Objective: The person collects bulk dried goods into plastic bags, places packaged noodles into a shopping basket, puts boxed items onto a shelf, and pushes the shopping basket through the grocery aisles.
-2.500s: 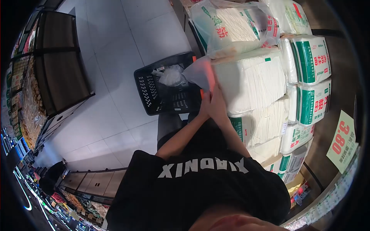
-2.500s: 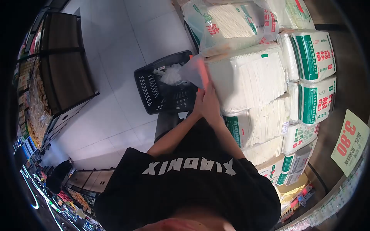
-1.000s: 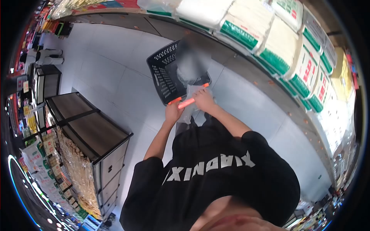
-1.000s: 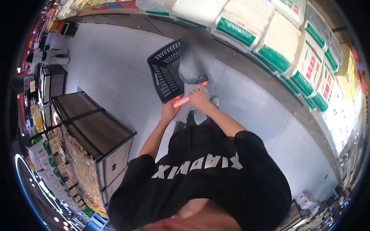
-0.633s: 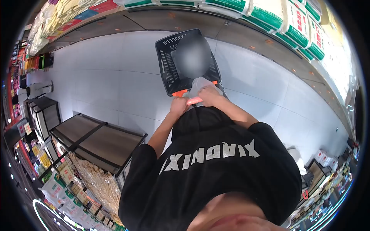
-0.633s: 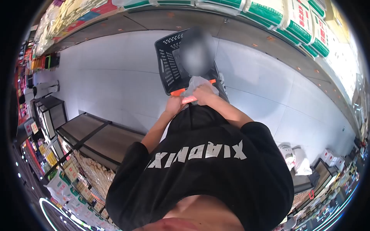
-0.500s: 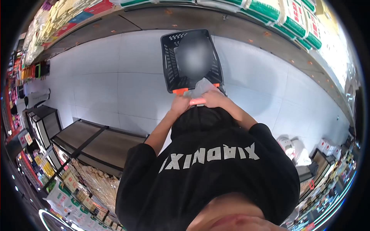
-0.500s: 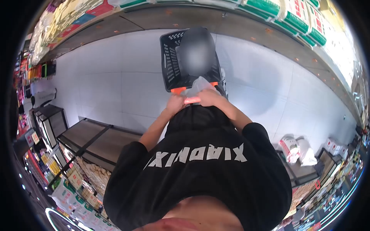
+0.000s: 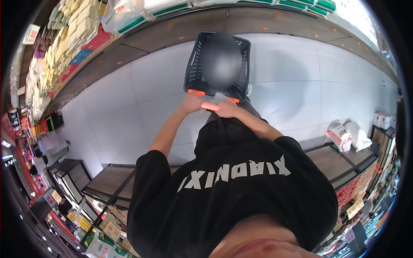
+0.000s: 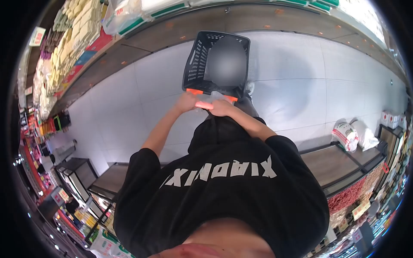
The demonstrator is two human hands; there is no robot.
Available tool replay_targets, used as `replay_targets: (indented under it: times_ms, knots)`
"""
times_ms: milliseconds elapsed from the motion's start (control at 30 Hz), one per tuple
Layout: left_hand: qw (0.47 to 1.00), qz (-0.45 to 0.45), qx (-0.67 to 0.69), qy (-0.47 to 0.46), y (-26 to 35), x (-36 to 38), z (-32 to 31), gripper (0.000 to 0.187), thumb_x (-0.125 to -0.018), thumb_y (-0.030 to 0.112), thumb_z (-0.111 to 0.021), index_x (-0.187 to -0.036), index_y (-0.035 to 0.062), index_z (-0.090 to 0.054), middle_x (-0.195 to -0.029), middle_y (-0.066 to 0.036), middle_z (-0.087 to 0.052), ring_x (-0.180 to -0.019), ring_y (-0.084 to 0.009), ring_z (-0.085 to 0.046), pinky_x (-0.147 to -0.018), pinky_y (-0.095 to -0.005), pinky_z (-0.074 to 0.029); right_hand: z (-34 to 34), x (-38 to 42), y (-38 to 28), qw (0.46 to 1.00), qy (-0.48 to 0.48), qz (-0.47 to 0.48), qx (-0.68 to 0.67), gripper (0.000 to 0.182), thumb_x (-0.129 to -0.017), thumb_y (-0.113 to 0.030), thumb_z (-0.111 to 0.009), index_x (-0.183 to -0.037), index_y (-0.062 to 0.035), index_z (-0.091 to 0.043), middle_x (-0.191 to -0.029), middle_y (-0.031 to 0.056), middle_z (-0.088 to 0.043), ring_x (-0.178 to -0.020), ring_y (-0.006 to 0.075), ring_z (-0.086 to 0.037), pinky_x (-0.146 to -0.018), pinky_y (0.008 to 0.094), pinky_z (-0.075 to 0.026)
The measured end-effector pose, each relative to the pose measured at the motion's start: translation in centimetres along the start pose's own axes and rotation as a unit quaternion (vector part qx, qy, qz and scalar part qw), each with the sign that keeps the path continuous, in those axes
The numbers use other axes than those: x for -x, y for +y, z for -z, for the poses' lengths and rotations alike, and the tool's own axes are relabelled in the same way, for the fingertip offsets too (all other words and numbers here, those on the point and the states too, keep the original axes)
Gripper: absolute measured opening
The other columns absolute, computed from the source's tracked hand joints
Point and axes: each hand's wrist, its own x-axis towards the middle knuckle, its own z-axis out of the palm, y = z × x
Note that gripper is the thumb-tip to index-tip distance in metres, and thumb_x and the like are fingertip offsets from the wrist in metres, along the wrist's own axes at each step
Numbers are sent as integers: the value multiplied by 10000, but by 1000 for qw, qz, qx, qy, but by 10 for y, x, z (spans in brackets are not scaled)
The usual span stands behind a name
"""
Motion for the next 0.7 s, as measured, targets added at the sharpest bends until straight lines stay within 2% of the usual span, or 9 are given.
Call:
replay_targets:
  times_ms: [133, 233, 433, 533, 700]
  knots:
    - [998, -8, -59, -5, -23, -26, 42, 95, -783, 223, -681, -797, 134, -711, -899, -53, -681, -958, -244, -614, -817, -392, -477, 17, -4, -16, 997, 56, -24, -56, 479, -865, -411, -610, -1034, 26, -709, -1025, 260, -697, -962, 405, -679, -851, 473, -517]
    - [991, 62, -119, -1, -43, -41, 56, 97, -795, 204, -670, -829, 137, -731, -1019, -56, -658, -1045, -233, -576, -838, -407, -469, 20, -29, -19, 987, 92, -31, -131, 464, -863, -396, -611, -1044, 22, -700, -977, 271, -695, -948, 421, -674, -842, 484, -518]
    - [965, 155, -210, 26, -65, -112, 79, 120, -782, 173, -679, -872, 124, -741, -1104, -53, -635, -1066, -244, -596, -861, -411, -479, 43, -56, -14, 950, 260, -25, -172, 410, -870, -343, -590, -1014, 28, -689, -955, 289, -684, -949, 452, -655, -855, 518, -502]
    - [965, 167, -198, -25, -70, -155, 95, 141, -799, 178, -670, -914, 120, -729, -1115, -58, -633, -1082, -236, -597, -868, -419, -485, 74, -52, -14, 935, 275, -68, -215, 390, -867, -315, -576, -1004, 33, -688, -963, 290, -682, -952, 454, -652, -857, 526, -499]
    - [967, 137, -214, 6, -83, -216, 93, 145, -826, 183, -647, -926, 150, -747, -1092, -23, -631, -1088, -210, -593, -867, -423, -486, 111, -54, 11, 927, 295, -68, -223, 349, -839, -285, -569, -948, 28, -681, -942, 280, -679, -929, 462, -648, -849, 526, -500]
